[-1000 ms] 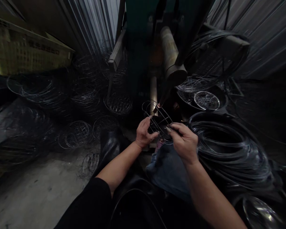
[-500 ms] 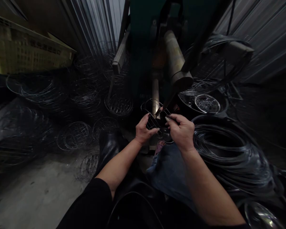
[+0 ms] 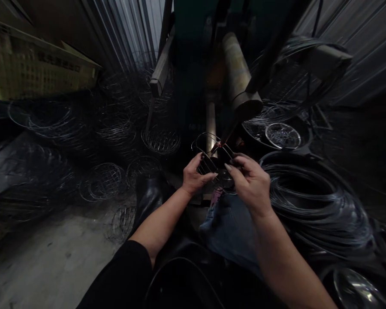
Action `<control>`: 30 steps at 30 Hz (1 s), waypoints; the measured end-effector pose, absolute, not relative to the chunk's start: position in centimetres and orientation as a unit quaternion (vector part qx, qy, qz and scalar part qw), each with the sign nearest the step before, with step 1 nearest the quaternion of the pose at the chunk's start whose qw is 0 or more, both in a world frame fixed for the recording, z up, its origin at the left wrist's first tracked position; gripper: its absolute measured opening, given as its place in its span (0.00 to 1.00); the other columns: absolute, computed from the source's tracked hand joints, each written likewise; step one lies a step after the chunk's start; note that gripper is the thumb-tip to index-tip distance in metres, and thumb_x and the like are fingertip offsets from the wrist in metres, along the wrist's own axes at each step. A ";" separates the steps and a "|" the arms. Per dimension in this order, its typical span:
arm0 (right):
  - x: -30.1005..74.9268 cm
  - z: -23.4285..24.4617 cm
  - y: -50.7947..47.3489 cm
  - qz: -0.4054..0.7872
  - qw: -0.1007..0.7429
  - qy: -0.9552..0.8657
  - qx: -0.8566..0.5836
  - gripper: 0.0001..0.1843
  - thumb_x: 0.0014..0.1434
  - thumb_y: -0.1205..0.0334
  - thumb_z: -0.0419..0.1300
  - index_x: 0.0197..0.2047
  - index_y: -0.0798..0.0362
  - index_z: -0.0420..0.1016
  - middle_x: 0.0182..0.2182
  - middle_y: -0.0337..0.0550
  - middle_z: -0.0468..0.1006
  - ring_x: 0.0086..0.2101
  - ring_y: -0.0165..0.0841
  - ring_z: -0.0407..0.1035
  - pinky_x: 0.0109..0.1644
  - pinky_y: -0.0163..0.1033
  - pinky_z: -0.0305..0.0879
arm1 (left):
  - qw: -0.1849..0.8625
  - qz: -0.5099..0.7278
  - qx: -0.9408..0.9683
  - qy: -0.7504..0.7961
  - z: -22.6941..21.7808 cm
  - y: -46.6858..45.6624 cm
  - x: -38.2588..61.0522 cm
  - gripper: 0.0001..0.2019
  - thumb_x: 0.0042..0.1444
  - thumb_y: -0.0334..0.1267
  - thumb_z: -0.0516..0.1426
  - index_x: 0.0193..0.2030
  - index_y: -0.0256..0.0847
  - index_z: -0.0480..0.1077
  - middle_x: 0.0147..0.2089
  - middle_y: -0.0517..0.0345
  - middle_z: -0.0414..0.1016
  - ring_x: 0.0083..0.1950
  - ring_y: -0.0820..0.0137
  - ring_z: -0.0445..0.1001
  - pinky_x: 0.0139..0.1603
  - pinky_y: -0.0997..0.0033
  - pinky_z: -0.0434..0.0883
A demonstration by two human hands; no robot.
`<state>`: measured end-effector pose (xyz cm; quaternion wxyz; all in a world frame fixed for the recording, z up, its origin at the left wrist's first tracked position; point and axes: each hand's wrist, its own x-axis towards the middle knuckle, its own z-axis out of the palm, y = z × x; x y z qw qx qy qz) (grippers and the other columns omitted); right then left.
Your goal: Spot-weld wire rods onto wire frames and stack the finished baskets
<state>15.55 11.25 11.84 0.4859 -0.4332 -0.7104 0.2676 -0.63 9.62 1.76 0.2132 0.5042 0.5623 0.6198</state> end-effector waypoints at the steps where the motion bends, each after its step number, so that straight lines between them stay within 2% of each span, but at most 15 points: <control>1: 16.5 11.4 10.6 0.286 0.493 -0.693 -0.443 0.10 0.54 0.55 0.64 0.37 0.53 0.77 0.45 0.50 0.78 0.42 0.40 0.74 0.45 0.45 0.72 | 0.226 0.621 0.498 0.562 1.9 9.5 -0.6 0.44 0.36 0.50 0.71 0.60 0.35 0.67 0.57 0.42 0.72 0.56 0.56 0.73 0.60 0.54 0.71; 4: 18.7 9.9 8.9 0.328 0.513 -0.647 -0.459 0.12 0.53 0.56 0.66 0.38 0.53 0.77 0.47 0.52 0.78 0.43 0.40 0.74 0.45 0.46 0.73 | 0.293 0.633 0.462 0.548 2.4 9.2 -0.3 0.46 0.32 0.46 0.73 0.61 0.35 0.67 0.56 0.43 0.72 0.54 0.57 0.73 0.59 0.55 0.71; 8: 18.9 9.4 8.2 0.331 0.500 -0.676 -0.429 0.06 0.55 0.60 0.65 0.37 0.51 0.80 0.42 0.47 0.80 0.43 0.39 0.75 0.51 0.49 0.71 | 0.406 0.667 0.348 0.520 3.3 9.2 0.0 0.47 0.28 0.39 0.74 0.60 0.36 0.67 0.51 0.49 0.74 0.49 0.64 0.74 0.55 0.60 0.72; 10: 18.0 10.1 8.9 0.332 0.497 -0.681 -0.423 0.06 0.55 0.59 0.64 0.36 0.50 0.80 0.40 0.46 0.81 0.41 0.39 0.75 0.50 0.48 0.72 | 0.436 0.676 0.300 0.514 3.7 9.5 -0.1 0.46 0.26 0.36 0.74 0.59 0.37 0.68 0.48 0.53 0.74 0.45 0.68 0.74 0.53 0.64 0.73; 14: 16.0 11.7 10.8 0.329 0.488 -0.694 -0.414 0.06 0.56 0.60 0.62 0.33 0.51 0.80 0.37 0.45 0.80 0.37 0.38 0.75 0.46 0.45 0.73 | 0.449 0.686 0.258 0.511 4.6 9.9 -0.6 0.43 0.26 0.34 0.73 0.56 0.37 0.70 0.43 0.58 0.74 0.37 0.75 0.72 0.44 0.71 0.73; 19: 14.7 12.5 12.6 0.314 0.465 -0.718 -0.412 0.07 0.55 0.61 0.61 0.32 0.53 0.79 0.34 0.46 0.80 0.35 0.38 0.75 0.45 0.46 0.72 | 0.457 0.700 0.255 0.487 4.7 10.7 -0.9 0.34 0.29 0.34 0.72 0.48 0.38 0.73 0.38 0.61 0.73 0.32 0.78 0.71 0.36 0.77 0.71; 26: 13.8 13.1 13.7 0.265 0.459 -0.739 -0.416 0.08 0.54 0.61 0.60 0.30 0.52 0.79 0.32 0.45 0.81 0.34 0.38 0.75 0.42 0.44 0.72 | 0.469 0.699 0.246 0.480 4.5 11.5 -1.0 0.29 0.29 0.35 0.72 0.44 0.36 0.74 0.34 0.63 0.73 0.32 0.77 0.71 0.38 0.74 0.71; 30: 14.8 13.0 12.6 0.263 0.473 -0.733 -0.411 0.06 0.56 0.59 0.62 0.32 0.51 0.79 0.37 0.46 0.81 0.38 0.38 0.75 0.44 0.44 0.72 | 0.474 0.689 0.254 0.486 4.7 10.5 -0.3 0.29 0.33 0.36 0.71 0.47 0.37 0.73 0.38 0.59 0.75 0.35 0.75 0.72 0.40 0.72 0.71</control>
